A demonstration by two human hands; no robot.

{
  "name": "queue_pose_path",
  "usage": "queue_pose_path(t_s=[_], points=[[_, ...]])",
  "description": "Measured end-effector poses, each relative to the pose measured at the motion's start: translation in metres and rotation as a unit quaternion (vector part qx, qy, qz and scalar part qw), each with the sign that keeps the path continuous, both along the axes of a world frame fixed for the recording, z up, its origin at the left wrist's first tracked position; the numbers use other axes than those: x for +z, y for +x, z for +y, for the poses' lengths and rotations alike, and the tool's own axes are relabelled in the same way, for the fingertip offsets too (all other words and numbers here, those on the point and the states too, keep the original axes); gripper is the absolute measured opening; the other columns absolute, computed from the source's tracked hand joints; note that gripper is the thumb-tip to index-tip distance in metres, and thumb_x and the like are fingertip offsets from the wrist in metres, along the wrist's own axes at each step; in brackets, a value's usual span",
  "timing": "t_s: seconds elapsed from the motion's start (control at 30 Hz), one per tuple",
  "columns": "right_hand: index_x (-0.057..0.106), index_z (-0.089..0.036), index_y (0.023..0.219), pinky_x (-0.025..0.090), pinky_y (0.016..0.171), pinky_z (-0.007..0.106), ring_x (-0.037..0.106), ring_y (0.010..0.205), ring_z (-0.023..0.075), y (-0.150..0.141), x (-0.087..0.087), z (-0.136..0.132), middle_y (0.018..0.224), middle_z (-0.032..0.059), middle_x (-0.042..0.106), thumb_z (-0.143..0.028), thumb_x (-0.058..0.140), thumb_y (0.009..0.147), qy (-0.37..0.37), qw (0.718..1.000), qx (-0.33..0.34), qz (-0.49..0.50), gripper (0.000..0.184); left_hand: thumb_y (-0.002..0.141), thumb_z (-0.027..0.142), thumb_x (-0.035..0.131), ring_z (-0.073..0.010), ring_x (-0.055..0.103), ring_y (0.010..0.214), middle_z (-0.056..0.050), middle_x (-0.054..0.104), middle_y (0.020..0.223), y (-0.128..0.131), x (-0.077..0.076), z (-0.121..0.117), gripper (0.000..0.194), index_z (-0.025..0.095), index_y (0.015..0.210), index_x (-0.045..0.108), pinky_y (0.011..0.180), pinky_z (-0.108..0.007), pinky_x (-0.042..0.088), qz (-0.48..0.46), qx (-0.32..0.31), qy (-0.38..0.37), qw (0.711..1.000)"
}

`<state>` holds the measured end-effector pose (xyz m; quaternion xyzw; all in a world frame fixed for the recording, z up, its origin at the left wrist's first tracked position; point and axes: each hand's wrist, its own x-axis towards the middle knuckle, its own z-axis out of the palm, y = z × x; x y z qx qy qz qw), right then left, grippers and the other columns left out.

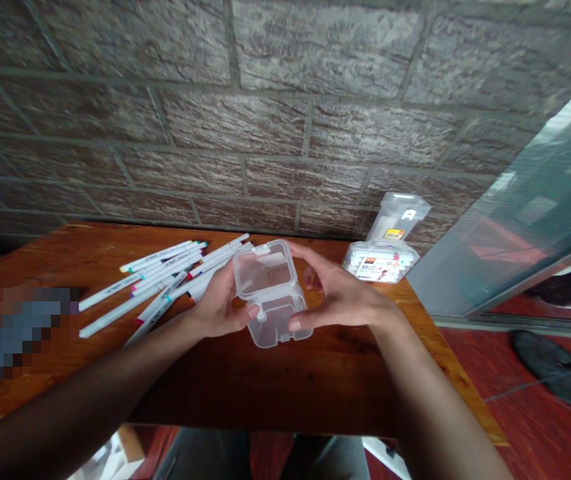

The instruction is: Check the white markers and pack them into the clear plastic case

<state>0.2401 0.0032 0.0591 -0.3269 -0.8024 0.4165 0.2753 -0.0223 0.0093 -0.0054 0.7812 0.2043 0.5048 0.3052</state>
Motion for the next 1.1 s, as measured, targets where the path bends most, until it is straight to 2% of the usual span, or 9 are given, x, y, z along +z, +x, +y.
queue_pose_path(t_s=[0.1, 0.2, 0.37, 0.57, 0.73, 0.93, 1.1], points=[[0.036, -0.031, 0.162, 0.052, 0.102, 0.045, 0.066, 0.115, 0.0300, 0.001, -0.002, 0.002, 0.133, 0.0068, 0.067, -0.034, 0.100, 0.061, -0.078, 0.995, 0.069, -0.012, 0.119, 0.074, 0.045, 0.084, -0.0403, 0.063, 0.121, -0.011, 0.064, 0.136, 0.001, 0.001, 0.001, 0.082, 0.030, 0.145, 0.048, 0.106, -0.061, 0.051, 0.017, -0.008, 0.048, 0.999], [0.042, -0.030, 0.158, 0.049, 0.106, 0.046, 0.068, 0.113, 0.0299, 0.001, -0.002, 0.002, 0.132, 0.0061, 0.070, -0.031, 0.102, 0.057, -0.090, 0.992, 0.081, -0.022, 0.118, 0.072, 0.045, 0.084, -0.0393, 0.065, 0.117, -0.011, 0.066, 0.131, 0.003, 0.001, 0.001, 0.081, 0.028, 0.144, 0.051, 0.103, -0.059, 0.054, 0.047, -0.009, 0.056, 0.997], [0.046, -0.030, 0.155, 0.049, 0.110, 0.048, 0.066, 0.120, 0.0321, 0.002, -0.001, 0.003, 0.138, 0.0065, 0.068, -0.030, 0.101, 0.058, -0.070, 0.995, 0.070, -0.011, 0.111, 0.072, 0.039, 0.085, -0.0371, 0.065, 0.120, -0.013, 0.065, 0.133, 0.004, 0.004, 0.003, 0.079, 0.024, 0.143, 0.051, 0.107, -0.057, 0.053, 0.067, -0.001, 0.054, 0.996], [0.050, -0.030, 0.150, 0.046, 0.114, 0.047, 0.062, 0.130, 0.0324, 0.006, -0.013, 0.012, 0.140, 0.0062, 0.066, -0.029, 0.099, 0.062, -0.043, 0.998, 0.046, 0.004, 0.100, 0.078, 0.029, 0.084, -0.0337, 0.057, 0.136, -0.014, 0.057, 0.147, 0.005, 0.004, 0.006, 0.081, 0.026, 0.151, 0.048, 0.118, -0.052, 0.046, 0.074, 0.006, 0.050, 0.996], [0.050, -0.031, 0.151, 0.045, 0.116, 0.046, 0.059, 0.135, 0.0313, 0.005, -0.014, 0.013, 0.149, 0.0068, 0.060, -0.031, 0.098, 0.065, -0.005, 0.999, 0.039, -0.013, 0.098, 0.077, 0.027, 0.086, -0.0331, 0.057, 0.137, -0.014, 0.057, 0.146, 0.005, 0.003, 0.007, 0.078, 0.026, 0.148, 0.052, 0.118, -0.052, 0.047, 0.088, 0.004, 0.052, 0.995], [0.050, -0.033, 0.151, 0.040, 0.120, 0.047, 0.056, 0.139, 0.0328, 0.005, -0.011, 0.011, 0.154, 0.0054, 0.057, -0.036, 0.098, 0.063, 0.075, 0.995, 0.024, -0.063, 0.101, 0.074, 0.029, 0.088, -0.0336, 0.057, 0.135, -0.014, 0.058, 0.145, 0.004, 0.004, 0.007, 0.078, 0.026, 0.144, 0.054, 0.116, -0.053, 0.049, 0.114, 0.019, 0.069, 0.991], [0.047, -0.033, 0.153, 0.040, 0.120, 0.045, 0.054, 0.140, 0.0316, 0.005, -0.010, 0.012, 0.153, 0.0051, 0.056, -0.037, 0.097, 0.065, 0.092, 0.992, 0.038, -0.078, 0.101, 0.074, 0.031, 0.088, -0.0337, 0.056, 0.135, -0.015, 0.058, 0.145, 0.002, 0.005, 0.007, 0.078, 0.026, 0.143, 0.053, 0.115, -0.053, 0.048, 0.122, 0.019, 0.062, 0.990]])
